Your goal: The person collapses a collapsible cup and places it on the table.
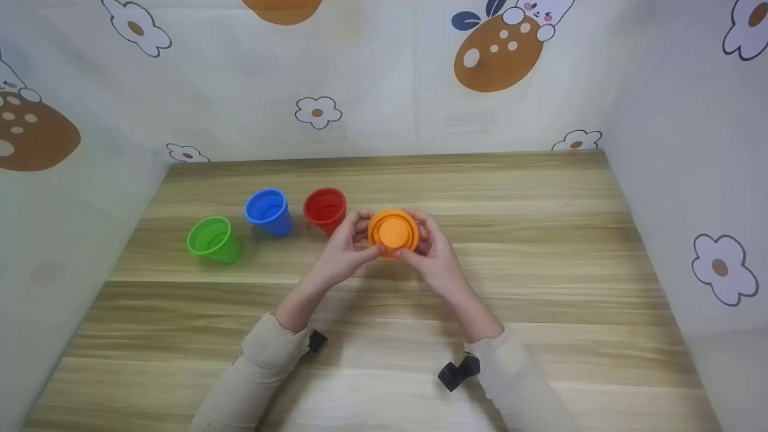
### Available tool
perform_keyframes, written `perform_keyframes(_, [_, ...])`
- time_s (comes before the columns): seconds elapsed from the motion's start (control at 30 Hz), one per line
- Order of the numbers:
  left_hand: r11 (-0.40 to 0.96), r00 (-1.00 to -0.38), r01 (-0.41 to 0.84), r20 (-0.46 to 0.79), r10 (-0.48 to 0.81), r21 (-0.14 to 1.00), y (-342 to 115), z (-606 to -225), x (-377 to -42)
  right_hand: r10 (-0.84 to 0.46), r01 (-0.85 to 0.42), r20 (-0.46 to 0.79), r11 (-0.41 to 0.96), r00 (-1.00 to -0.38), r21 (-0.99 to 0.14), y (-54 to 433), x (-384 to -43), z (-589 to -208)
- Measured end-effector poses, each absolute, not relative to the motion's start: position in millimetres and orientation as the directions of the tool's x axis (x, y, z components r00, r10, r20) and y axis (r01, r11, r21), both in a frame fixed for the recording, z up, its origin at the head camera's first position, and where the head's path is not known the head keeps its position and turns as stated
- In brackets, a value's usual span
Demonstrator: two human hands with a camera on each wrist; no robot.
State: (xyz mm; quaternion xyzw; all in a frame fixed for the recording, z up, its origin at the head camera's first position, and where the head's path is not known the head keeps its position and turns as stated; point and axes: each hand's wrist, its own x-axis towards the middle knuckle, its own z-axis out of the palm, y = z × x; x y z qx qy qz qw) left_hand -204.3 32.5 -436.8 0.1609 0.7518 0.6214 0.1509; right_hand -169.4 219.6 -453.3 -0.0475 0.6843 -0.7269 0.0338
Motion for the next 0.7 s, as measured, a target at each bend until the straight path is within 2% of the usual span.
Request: perform_keyframes(0.7, [0.247,-0.912,0.095,-0.015,0.410,0.964,34.5,-438.3,-204.7,-0.091,-0.025,0.027,-0.028,-0.995,-0.999,217.1,-170.5,-456.5])
